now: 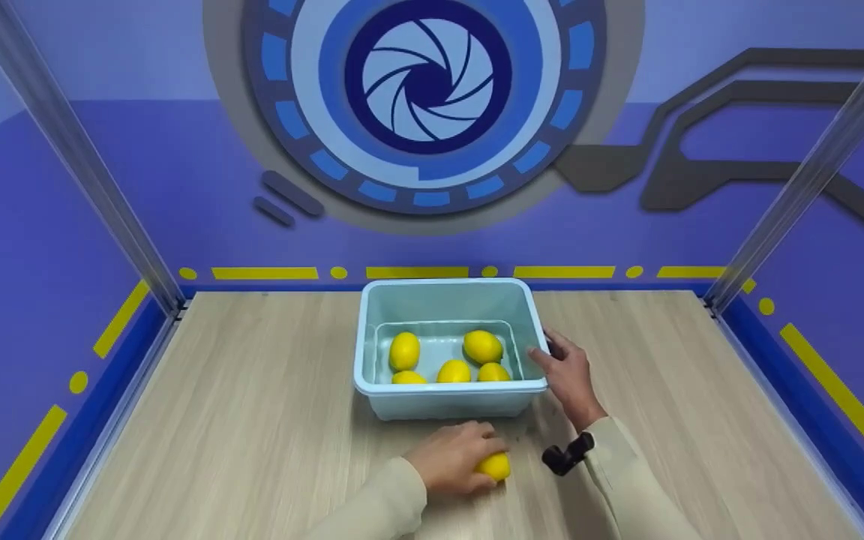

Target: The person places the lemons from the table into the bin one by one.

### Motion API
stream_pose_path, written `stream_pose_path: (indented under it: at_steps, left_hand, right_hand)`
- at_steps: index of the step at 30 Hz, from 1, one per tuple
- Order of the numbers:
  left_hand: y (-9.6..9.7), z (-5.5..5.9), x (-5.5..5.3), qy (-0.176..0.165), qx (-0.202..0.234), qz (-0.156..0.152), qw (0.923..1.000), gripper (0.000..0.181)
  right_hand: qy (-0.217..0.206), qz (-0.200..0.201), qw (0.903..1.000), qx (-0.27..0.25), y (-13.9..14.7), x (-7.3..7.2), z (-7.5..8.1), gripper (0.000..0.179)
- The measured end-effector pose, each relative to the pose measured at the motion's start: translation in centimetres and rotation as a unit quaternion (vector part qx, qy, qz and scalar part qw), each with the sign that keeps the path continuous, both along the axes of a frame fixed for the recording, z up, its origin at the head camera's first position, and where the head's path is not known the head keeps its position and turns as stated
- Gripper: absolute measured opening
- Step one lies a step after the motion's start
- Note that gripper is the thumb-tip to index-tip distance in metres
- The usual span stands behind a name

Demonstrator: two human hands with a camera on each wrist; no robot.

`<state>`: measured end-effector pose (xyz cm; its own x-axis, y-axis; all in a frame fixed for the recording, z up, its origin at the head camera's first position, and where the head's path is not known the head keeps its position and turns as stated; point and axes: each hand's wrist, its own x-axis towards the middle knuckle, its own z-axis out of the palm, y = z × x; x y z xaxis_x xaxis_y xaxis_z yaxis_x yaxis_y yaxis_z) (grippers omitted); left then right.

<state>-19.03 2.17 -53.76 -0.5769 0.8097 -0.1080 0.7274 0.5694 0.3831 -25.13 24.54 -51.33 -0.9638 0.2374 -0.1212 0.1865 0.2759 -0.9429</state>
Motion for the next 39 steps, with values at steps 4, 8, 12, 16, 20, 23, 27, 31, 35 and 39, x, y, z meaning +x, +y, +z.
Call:
stream_pose_path:
  at_steps: [4, 8, 12, 16, 20, 23, 27, 31, 35, 39]
  left_hand:
    - [-0.3, 0.3, 0.1, -0.013, 0.002, 0.006, 0.9999, 0.046]
    - [-0.5, 0.8, 0.2, -0.013, 0.006, 0.008, 0.9999, 0.046]
    - [-0.5, 1.1, 0.2, 0.000, 0.015, 0.001, 0.9999, 0.045]
    - [-0.4, 1.3, 0.3, 0.013, 0.021, -0.014, 0.9996, 0.044]
    - [-0.3, 1.8, 0.5, 0.018, 0.021, -0.018, 0.9994, 0.045]
    - [-0.3, 2.4, 0.6, 0.022, 0.022, -0.017, 0.9994, 0.046]
    - [-0.2, 3.3, 0.8, 0.048, 0.025, -0.027, 0.9982, 0.045]
    - [-0.3, 4.2, 0.8, 0.078, 0.036, -0.037, 0.9956, 0.045]
    - [-0.6, 5.0, 0.8, 0.095, 0.051, -0.039, 0.9934, 0.046]
    - [-0.9, 5.8, 0.8, 0.112, 0.065, -0.043, 0.9906, 0.045]
  right_hand:
    - [-0.010, 0.002, 0.9999, 0.006, 0.0, -0.1, 0.0, 0.055]
    - [-0.014, 0.004, 0.9999, 0.002, 0.0, -0.2, 0.1, 0.055]
    - [-0.015, 0.006, 0.9999, -0.004, 0.0, -0.3, 0.2, 0.057]
    - [-0.021, 0.007, 0.9997, -0.005, 0.0, -0.3, 0.3, 0.058]
    - [-0.022, 0.009, 0.9997, -0.006, 0.0, -0.2, 0.3, 0.058]
    - [-0.021, 0.009, 0.9997, -0.005, 0.0, -0.2, 0.3, 0.057]
    - [-0.017, 0.009, 0.9998, -0.002, 0.1, 0.0, 0.2, 0.057]
    - [-0.012, 0.012, 0.9999, -0.002, 0.0, 0.1, 0.1, 0.057]
    - [-0.014, 0.012, 0.9998, -0.005, -0.1, 0.1, 0.2, 0.057]
    - [-0.017, 0.012, 0.9998, -0.006, 0.0, 0.1, 0.1, 0.057]
